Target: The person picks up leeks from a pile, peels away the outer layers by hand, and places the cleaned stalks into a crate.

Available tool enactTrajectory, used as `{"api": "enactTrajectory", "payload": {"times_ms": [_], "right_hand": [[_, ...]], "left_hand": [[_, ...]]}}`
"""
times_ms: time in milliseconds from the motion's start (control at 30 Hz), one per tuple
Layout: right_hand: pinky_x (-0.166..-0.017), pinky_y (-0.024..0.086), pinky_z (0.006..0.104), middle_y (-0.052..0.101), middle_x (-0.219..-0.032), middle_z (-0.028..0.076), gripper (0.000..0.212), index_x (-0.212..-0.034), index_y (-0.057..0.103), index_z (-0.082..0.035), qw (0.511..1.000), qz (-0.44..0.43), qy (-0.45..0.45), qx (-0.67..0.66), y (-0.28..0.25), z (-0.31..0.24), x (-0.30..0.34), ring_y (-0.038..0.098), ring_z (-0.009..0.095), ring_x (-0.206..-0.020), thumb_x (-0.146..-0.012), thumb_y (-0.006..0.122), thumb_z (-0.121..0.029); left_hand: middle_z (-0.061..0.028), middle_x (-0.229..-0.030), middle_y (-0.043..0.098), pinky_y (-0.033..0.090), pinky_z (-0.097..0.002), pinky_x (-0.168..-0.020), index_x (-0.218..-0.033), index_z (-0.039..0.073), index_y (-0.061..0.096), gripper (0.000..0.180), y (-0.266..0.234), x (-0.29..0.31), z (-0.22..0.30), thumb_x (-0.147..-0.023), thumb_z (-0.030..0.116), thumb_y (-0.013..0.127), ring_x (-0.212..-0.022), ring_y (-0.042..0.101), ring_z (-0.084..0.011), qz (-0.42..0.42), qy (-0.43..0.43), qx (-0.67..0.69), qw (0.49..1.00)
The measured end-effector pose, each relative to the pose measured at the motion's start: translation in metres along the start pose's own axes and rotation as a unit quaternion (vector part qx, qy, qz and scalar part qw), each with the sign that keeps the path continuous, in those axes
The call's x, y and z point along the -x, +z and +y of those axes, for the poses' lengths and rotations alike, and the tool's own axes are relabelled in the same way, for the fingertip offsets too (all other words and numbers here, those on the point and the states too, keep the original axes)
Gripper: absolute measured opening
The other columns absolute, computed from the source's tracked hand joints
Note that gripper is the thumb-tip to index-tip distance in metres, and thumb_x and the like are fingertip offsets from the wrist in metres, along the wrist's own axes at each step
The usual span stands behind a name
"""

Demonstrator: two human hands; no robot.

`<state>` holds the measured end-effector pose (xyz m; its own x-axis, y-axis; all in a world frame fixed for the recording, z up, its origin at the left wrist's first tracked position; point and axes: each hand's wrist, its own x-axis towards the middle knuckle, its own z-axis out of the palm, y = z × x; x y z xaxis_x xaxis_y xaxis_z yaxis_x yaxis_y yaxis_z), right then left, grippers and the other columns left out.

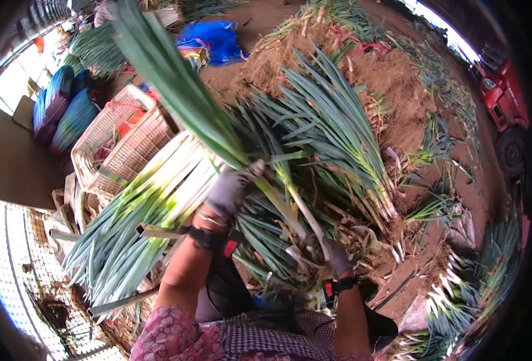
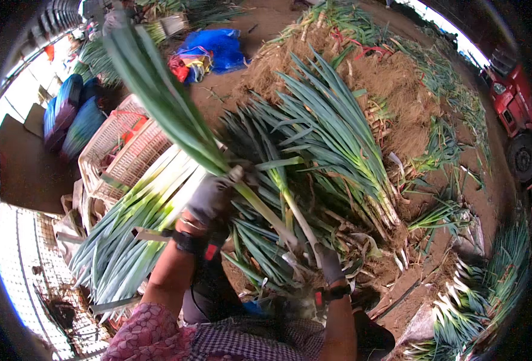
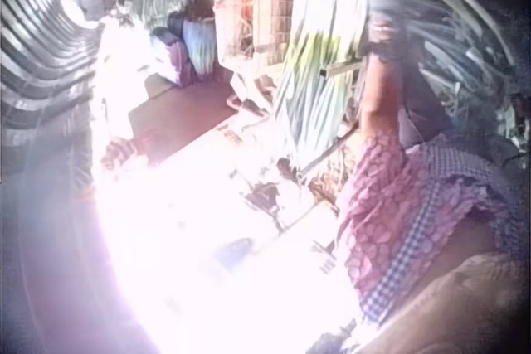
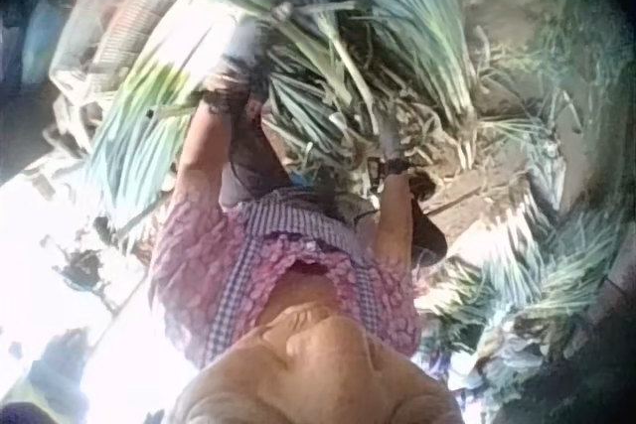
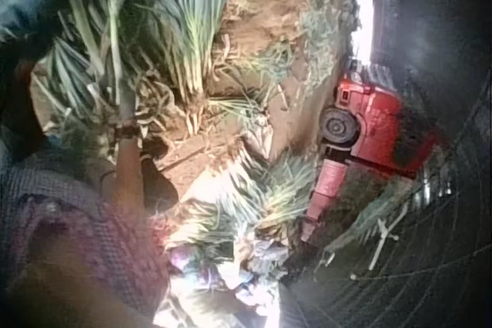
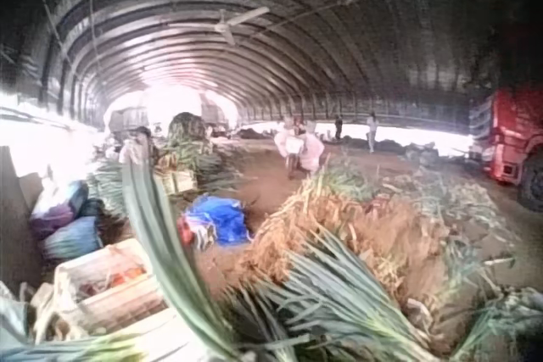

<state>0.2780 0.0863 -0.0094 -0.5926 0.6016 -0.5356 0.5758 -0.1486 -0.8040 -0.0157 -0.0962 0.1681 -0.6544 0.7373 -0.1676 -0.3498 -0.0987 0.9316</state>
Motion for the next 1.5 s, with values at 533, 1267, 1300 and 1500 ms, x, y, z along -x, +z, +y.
{"api": "enactTrajectory", "payload": {"times_ms": [533,1267,1300,1500], "right_hand": [[-0.051,0.041,0.0244,0.057,-0.067,-0.001,0.022,-0.092,0.066,-0.002,0.997,0.060,-0.037,-0.018,0.013,-0.025,0.037,0.051,0.009,-0.056,-0.083,0.066,-0.023],[-0.077,0.047,0.0342,0.063,-0.095,0.011,0.028,-0.110,0.062,-0.007,0.697,0.541,-0.250,0.399,-0.182,-0.103,0.273,0.061,0.021,-0.085,-0.083,0.065,-0.014],[-0.081,0.046,0.0354,0.061,-0.104,0.012,0.031,-0.113,0.060,-0.007,0.632,0.588,-0.310,0.397,-0.173,-0.115,0.262,0.060,0.024,-0.094,-0.082,0.064,-0.012],[-0.094,0.042,0.0422,0.051,-0.124,0.019,0.062,-0.132,0.042,-0.006,0.680,0.356,-0.511,0.387,-0.025,-0.189,0.188,0.049,0.034,-0.117,-0.074,0.065,-0.014]], "left_hand": [[-0.0110,-0.105,0.064,0.048,-0.0321,-0.072,-0.100,0.009,0.061,0.016,-0.331,0.151,-0.073,-0.089,0.020,0.058,-0.088,0.059,-0.0227,0.242,0.020,0.210,0.947],[-0.0077,-0.089,0.063,0.039,-0.0424,-0.083,-0.101,0.010,0.062,0.034,0.165,-0.002,0.000,-0.069,0.020,0.058,-0.090,0.058,-0.0276,-0.167,0.471,-0.712,0.493],[-0.0089,-0.091,0.063,0.039,-0.0425,-0.081,-0.104,0.010,0.061,0.036,0.169,-0.001,0.014,-0.069,0.020,0.059,-0.091,0.058,-0.0278,-0.182,0.478,-0.702,0.496],[-0.0122,-0.082,0.066,0.048,-0.0420,-0.073,-0.096,0.013,0.065,0.032,0.169,0.027,0.060,-0.065,0.022,0.065,-0.081,0.064,-0.0305,-0.299,0.343,-0.731,0.509]]}}
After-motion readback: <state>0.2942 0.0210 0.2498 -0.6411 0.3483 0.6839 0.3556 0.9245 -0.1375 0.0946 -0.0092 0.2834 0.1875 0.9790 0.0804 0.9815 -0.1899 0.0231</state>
